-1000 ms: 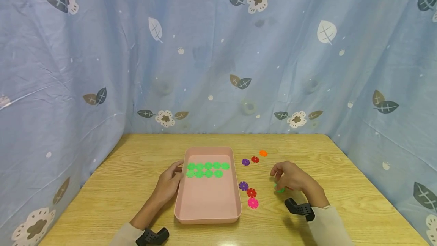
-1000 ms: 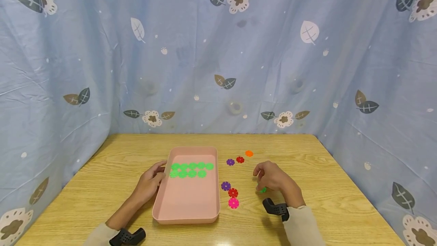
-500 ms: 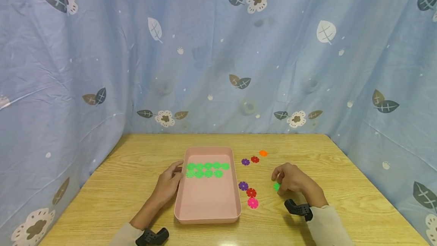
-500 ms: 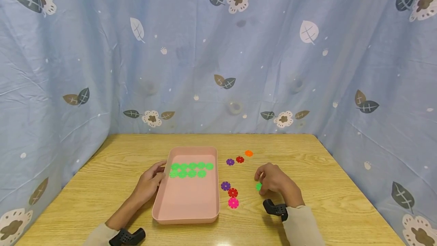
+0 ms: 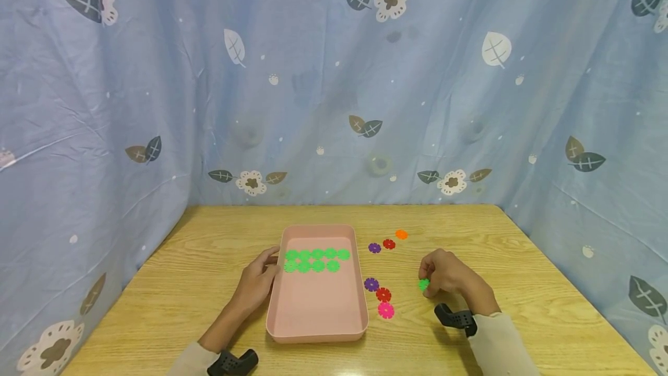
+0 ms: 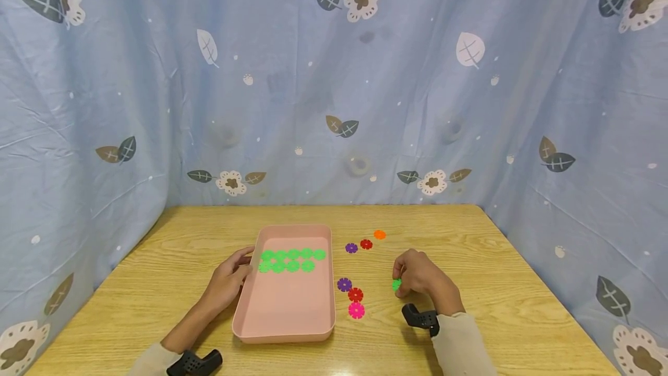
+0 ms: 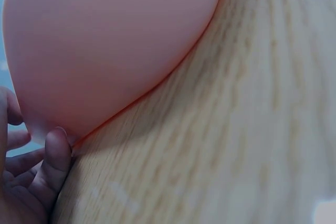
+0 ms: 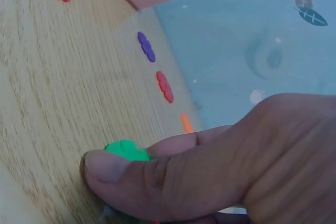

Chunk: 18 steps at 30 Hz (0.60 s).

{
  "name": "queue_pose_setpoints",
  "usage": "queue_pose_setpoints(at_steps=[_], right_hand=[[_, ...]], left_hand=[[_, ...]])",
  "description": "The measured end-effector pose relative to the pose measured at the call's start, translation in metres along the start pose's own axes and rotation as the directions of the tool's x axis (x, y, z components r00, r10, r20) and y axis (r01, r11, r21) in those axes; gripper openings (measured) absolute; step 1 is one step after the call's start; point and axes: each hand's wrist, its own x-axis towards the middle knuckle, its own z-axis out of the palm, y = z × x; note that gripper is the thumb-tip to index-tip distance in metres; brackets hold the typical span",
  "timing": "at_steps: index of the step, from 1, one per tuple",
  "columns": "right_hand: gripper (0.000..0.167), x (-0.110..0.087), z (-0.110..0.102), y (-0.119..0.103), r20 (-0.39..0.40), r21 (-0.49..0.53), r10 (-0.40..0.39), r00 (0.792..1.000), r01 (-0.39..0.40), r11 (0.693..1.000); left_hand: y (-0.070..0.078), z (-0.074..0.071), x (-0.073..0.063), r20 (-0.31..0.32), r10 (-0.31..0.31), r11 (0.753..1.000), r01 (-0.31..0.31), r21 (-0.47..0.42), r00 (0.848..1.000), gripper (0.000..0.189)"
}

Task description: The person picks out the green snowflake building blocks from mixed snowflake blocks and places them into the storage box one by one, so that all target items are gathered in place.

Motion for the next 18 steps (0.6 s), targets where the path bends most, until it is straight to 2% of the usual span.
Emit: queue_pose_setpoints(at_steps=[5,9,12,18], right_hand=[[0.033,0.001,0.000,0.001,-0.014,0.003,0.008,1.000,-0.008,1.000],[0.023,0.002,-0.002,0.000,-0.006,0.016,-0.015,1.000,0.015,1.000],[0.015,0.004,-0.005,-0.002,-0.020,0.035,-0.054,0.998,0.055,0.998],[0.003,0.009,-0.007,-0.019,-0.106,0.082,-0.131,0.986,0.140,0.987]], left_hand=[[-0.001,0.000,0.000,0.017,0.003,1.000,-0.003,-0.029,1.000,0.048],[-0.001,0.000,0.001,0.016,0.010,0.999,-0.009,-0.037,1.000,0.048],[-0.001,0.000,0.001,0.017,0.011,0.999,-0.010,-0.039,1.000,0.048],[-0.001,0.000,0.001,0.011,0.002,1.000,-0.002,-0.031,1.000,0.048]])
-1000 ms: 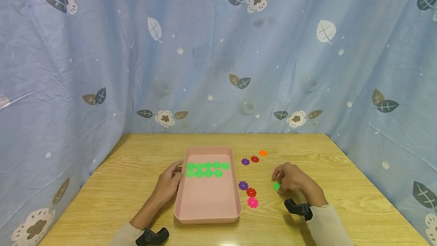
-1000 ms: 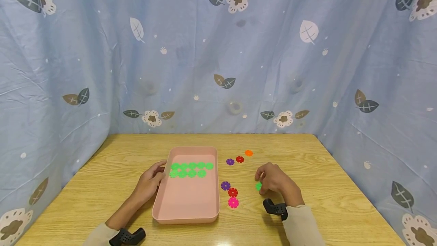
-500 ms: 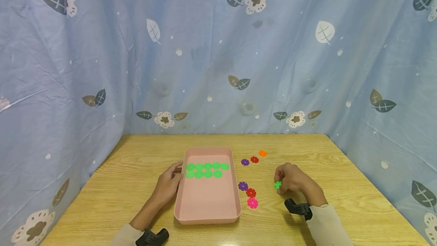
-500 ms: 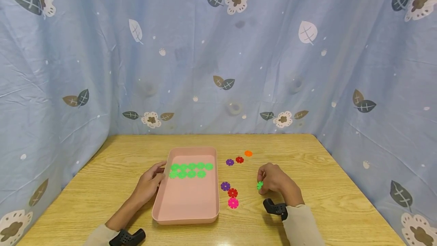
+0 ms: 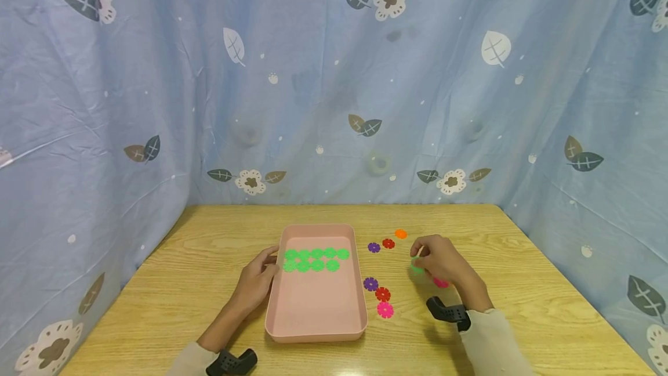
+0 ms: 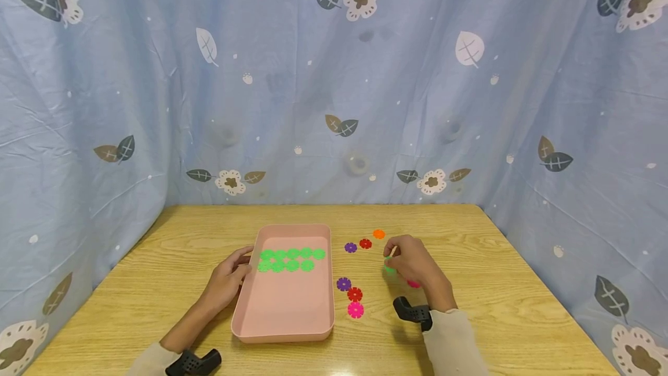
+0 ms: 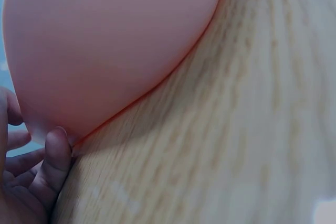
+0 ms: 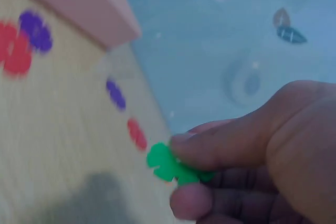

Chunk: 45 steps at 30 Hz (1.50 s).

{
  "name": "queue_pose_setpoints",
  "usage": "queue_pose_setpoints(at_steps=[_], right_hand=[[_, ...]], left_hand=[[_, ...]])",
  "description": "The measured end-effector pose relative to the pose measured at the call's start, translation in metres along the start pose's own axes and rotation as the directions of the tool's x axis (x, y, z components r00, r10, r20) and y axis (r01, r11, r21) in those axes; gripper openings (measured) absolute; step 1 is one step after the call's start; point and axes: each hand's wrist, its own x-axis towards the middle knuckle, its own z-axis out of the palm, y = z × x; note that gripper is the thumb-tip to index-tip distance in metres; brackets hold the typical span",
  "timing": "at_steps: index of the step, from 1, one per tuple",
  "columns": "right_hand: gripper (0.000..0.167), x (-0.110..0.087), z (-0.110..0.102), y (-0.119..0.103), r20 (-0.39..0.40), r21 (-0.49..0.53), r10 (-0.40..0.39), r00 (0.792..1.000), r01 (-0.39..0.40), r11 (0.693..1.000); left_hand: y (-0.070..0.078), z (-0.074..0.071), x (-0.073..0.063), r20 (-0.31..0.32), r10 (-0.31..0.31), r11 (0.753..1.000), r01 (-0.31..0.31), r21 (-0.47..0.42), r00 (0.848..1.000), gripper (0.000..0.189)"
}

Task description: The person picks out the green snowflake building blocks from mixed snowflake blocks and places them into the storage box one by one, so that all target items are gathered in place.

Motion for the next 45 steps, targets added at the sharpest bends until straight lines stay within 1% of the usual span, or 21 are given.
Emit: queue_pose_setpoints(at_steps=[2,6,11,15,19,23,26,28,31,35,39,43,45], right_hand=[[0.007,0.003,0.003,-0.009,-0.030,0.017,-0.011,0.999,0.011,1.000],[0.013,0.012,0.011,-0.029,-0.086,0.049,-0.020,0.996,0.025,0.998],[0.014,0.023,0.026,-0.053,-0.130,0.108,-0.047,0.990,0.061,0.992],[0.015,0.033,0.039,-0.069,-0.136,0.159,-0.079,0.987,0.100,0.982],[0.016,0.042,0.052,-0.078,-0.127,0.188,-0.109,0.986,0.132,0.973],[0.017,0.051,0.066,-0.079,-0.096,0.198,-0.104,0.990,0.121,0.973],[0.017,0.057,0.074,-0.077,-0.070,0.197,-0.079,0.994,0.091,0.976],[0.017,0.059,0.078,-0.076,-0.060,0.188,-0.063,0.996,0.073,0.979],[0.016,0.061,0.083,-0.074,-0.038,0.170,-0.059,0.998,0.065,0.983],[0.011,0.062,0.090,-0.070,-0.017,0.115,-0.073,0.997,0.074,0.991],[0.009,0.061,0.098,-0.066,-0.006,0.050,-0.102,0.995,0.102,0.994],[0.011,0.062,0.104,-0.064,-0.006,-0.005,-0.129,0.992,0.129,0.992],[0.011,0.063,0.107,-0.063,-0.010,-0.028,-0.129,0.992,0.129,0.991]], left_hand=[[0.000,0.000,0.000,-0.004,-0.003,1.000,0.003,-0.001,1.000,0.048],[-0.001,0.000,-0.001,0.007,-0.001,1.000,0.001,-0.020,1.000,0.048],[-0.001,0.000,-0.001,0.010,0.004,1.000,-0.004,-0.016,1.000,0.048],[-0.001,0.000,-0.001,0.005,0.001,1.000,-0.001,-0.008,1.000,0.049],[-0.001,0.000,-0.001,0.007,0.003,1.000,-0.003,-0.005,1.000,0.049],[0.000,0.001,-0.001,0.006,0.000,1.000,0.000,-0.005,1.000,0.049],[0.000,0.001,0.000,0.005,-0.009,1.000,0.009,-0.010,1.000,0.049],[0.000,0.000,0.000,0.011,-0.006,1.000,0.006,-0.020,1.000,0.049],[0.002,-0.001,0.000,0.016,0.011,1.000,-0.010,-0.025,1.000,0.049],[0.002,-0.002,0.001,0.019,0.023,1.000,-0.022,-0.018,1.000,0.049],[0.001,-0.001,0.001,0.012,0.009,1.000,-0.008,-0.004,1.000,0.048],[-0.001,0.000,0.001,0.007,-0.004,1.000,0.004,0.001,1.000,0.048],[-0.002,0.001,0.000,0.005,-0.004,1.000,0.004,0.005,1.000,0.048]])
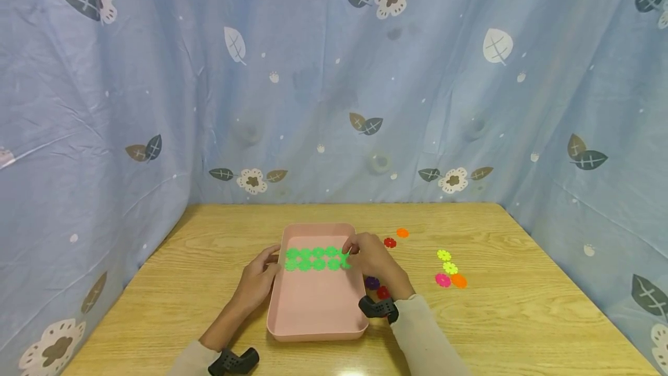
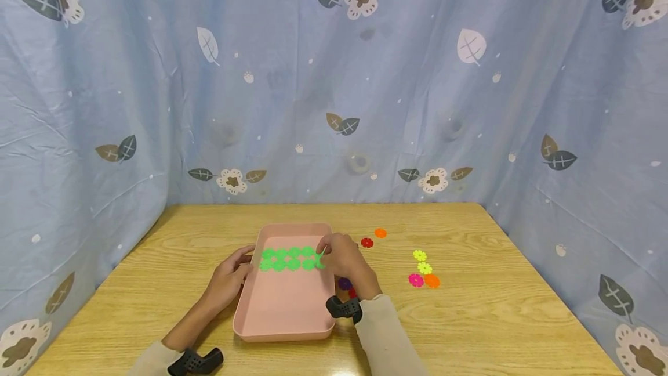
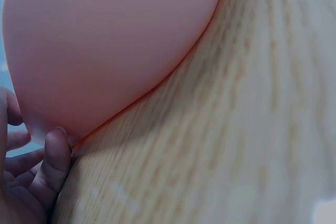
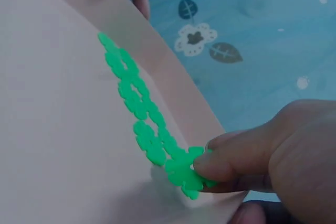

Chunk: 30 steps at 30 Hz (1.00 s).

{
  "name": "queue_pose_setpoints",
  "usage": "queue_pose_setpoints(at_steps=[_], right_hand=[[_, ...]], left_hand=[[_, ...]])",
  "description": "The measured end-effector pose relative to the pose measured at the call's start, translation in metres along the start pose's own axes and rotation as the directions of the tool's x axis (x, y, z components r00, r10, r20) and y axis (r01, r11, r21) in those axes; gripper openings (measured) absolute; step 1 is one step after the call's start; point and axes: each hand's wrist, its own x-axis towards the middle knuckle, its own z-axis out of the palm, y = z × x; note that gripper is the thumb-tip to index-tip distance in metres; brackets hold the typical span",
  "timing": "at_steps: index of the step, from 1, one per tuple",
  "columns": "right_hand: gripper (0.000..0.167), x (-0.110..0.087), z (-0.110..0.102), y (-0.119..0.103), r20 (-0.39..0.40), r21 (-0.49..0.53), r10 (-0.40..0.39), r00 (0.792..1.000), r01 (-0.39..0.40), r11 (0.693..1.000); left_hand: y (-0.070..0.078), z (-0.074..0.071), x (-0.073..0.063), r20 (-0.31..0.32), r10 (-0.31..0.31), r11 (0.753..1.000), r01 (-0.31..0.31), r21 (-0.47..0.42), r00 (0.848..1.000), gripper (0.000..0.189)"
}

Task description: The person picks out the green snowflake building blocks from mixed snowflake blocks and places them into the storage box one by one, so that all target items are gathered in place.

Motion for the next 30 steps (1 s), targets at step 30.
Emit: queue_pose_setpoints(at_steps=[30], right_hand=[[0.023,-0.001,-0.008,-0.011,-0.035,-0.059,0.007,0.999,-0.009,0.998]], left_hand=[[-0.001,-0.008,0.000,-0.003,-0.016,1.000,0.016,-0.010,1.000,0.050]])
